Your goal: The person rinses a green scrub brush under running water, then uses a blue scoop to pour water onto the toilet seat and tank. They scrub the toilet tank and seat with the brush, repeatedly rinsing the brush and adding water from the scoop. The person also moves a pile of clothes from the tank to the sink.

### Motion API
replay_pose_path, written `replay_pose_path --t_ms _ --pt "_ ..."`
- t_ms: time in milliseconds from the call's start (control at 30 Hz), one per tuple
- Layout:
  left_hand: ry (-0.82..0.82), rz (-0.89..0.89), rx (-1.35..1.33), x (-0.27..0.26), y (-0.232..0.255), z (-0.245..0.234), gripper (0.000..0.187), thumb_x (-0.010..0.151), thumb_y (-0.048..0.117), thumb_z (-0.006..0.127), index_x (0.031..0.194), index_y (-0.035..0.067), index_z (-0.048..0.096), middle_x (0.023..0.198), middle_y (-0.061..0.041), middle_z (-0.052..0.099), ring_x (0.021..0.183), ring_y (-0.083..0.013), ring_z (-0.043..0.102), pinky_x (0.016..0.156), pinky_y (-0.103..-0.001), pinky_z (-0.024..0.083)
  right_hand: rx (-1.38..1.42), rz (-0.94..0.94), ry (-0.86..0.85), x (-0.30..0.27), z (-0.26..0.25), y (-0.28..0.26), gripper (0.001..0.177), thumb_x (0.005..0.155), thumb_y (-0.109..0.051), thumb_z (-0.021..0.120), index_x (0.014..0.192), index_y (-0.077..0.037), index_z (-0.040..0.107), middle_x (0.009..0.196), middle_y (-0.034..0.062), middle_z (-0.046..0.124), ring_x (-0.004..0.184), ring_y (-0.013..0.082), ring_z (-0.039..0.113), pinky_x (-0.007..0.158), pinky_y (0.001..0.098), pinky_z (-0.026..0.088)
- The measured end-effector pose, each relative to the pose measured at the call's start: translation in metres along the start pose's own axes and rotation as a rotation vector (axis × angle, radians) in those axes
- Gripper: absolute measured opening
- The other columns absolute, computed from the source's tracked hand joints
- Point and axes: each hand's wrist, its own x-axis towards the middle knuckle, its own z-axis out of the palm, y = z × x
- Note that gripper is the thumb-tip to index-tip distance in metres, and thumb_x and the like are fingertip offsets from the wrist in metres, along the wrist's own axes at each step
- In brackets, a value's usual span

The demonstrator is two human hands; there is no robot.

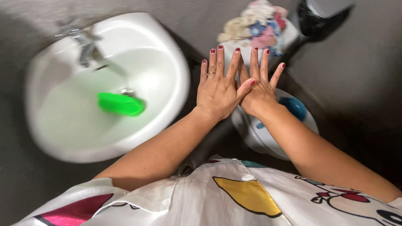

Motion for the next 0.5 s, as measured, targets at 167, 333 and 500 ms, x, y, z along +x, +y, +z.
replay_pose_path --t_ms 167,333,500 --pt "-0.112 0.075 -0.017 0.024 0.058 0.039 0.097 0.097 0.076 0.019 0.162 0.005 0.005 0.169 -0.018 0.006 0.157 -0.0325 0.001 0.125 -0.052 0.004 0.09 0.087 0.035 -0.026 0.01 0.07 0.075 0.102 -0.052 0.033 0.164 -0.02 0.008 0.169 0.0168 -0.012 0.153 0.0376 -0.022 0.113 0.0716 -0.016" --pt "-0.188 0.127 0.013 0.042 0.109 0.068 0.096 0.097 0.074 0.015 0.162 0.004 0.002 0.17 -0.018 0.002 0.156 -0.0318 -0.003 0.124 -0.051 0.002 0.084 0.171 -0.009 -0.042 0.013 0.125 0.074 0.101 -0.055 0.03 0.164 -0.021 0.007 0.169 0.0154 -0.013 0.153 0.0369 -0.022 0.114 0.0689 -0.015" --pt "-0.214 0.184 0.067 0.062 0.156 0.091 0.094 0.098 0.073 0.014 0.161 0.004 0.002 0.17 -0.017 -0.001 0.156 -0.0314 -0.006 0.124 -0.051 0.001 0.08 0.239 -0.014 -0.056 0.016 0.176 0.075 0.102 -0.057 0.03 0.164 -0.021 0.008 0.169 0.0155 -0.011 0.154 0.0373 -0.019 0.116 0.068 -0.013"
